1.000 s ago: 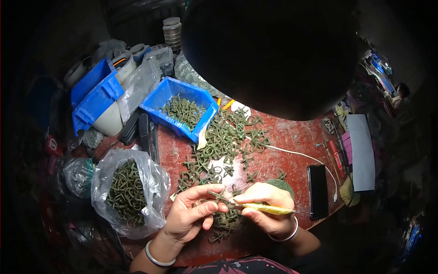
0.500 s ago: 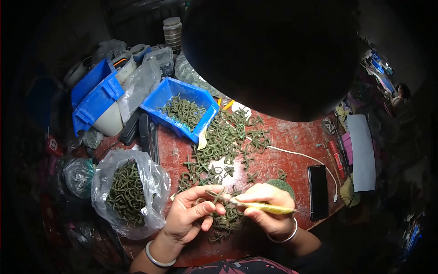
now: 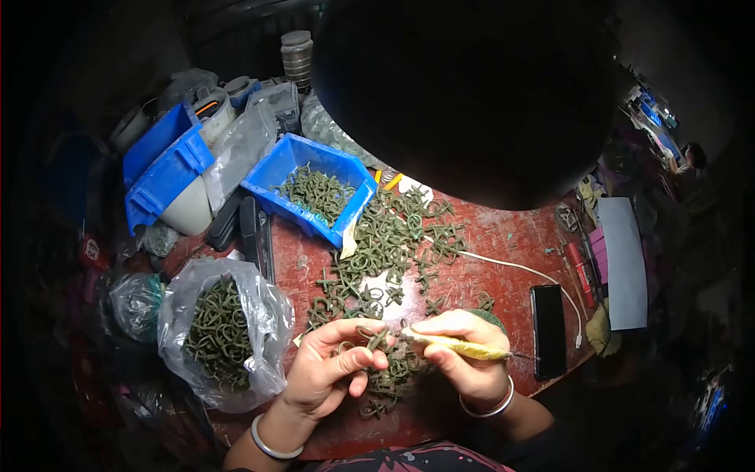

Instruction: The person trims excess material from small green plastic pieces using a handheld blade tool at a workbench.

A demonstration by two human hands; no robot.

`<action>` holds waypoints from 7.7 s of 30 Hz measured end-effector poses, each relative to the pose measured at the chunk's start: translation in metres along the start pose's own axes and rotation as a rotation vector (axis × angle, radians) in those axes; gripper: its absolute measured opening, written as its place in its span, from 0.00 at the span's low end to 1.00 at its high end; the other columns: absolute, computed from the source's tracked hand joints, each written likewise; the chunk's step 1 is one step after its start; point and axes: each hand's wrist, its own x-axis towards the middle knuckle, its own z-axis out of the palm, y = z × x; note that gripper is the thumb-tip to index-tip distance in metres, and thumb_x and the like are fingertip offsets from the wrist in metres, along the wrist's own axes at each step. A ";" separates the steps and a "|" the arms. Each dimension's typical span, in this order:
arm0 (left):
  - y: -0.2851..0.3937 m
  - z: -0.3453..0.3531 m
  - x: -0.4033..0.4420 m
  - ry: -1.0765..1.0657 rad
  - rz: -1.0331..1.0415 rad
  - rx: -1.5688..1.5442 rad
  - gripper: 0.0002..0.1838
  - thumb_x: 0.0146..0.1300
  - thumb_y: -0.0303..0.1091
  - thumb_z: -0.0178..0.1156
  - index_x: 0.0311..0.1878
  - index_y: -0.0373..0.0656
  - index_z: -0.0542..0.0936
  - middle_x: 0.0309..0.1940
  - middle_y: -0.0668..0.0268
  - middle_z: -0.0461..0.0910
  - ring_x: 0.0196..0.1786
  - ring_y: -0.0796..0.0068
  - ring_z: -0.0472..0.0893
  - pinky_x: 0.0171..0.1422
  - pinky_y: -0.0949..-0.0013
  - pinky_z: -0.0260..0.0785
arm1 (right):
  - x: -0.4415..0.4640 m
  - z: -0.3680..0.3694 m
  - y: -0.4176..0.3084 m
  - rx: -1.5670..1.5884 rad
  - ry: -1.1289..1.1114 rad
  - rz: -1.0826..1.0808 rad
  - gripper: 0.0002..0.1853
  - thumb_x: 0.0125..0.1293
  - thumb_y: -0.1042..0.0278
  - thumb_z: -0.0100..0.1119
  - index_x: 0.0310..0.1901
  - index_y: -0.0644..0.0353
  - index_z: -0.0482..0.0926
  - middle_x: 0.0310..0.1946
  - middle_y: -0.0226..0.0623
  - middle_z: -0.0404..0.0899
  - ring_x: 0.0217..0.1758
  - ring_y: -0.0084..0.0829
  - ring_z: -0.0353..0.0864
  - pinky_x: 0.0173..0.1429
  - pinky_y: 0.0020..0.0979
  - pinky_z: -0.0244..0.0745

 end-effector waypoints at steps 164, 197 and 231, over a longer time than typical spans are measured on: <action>0.009 0.013 -0.002 0.046 -0.159 0.153 0.18 0.63 0.20 0.59 0.57 0.38 0.74 0.42 0.62 0.80 0.28 0.86 0.71 0.21 0.87 0.60 | 0.006 0.001 0.002 -0.269 0.065 -0.138 0.11 0.55 0.76 0.68 0.41 0.67 0.83 0.32 0.41 0.82 0.32 0.30 0.78 0.38 0.29 0.71; 0.004 0.005 -0.003 0.138 -0.137 0.195 0.16 0.63 0.21 0.59 0.55 0.34 0.76 0.41 0.59 0.81 0.26 0.86 0.70 0.22 0.85 0.59 | 0.012 -0.002 0.000 -0.219 -0.090 -0.258 0.10 0.53 0.79 0.68 0.39 0.65 0.84 0.33 0.39 0.84 0.33 0.32 0.80 0.38 0.28 0.74; -0.018 -0.014 0.016 0.099 0.027 0.398 0.19 0.71 0.35 0.55 0.63 0.46 0.71 0.40 0.70 0.80 0.28 0.92 0.69 0.22 0.86 0.60 | 0.032 0.092 0.016 0.109 -0.042 -0.177 0.09 0.66 0.70 0.57 0.41 0.67 0.77 0.28 0.34 0.78 0.24 0.19 0.74 0.28 0.20 0.69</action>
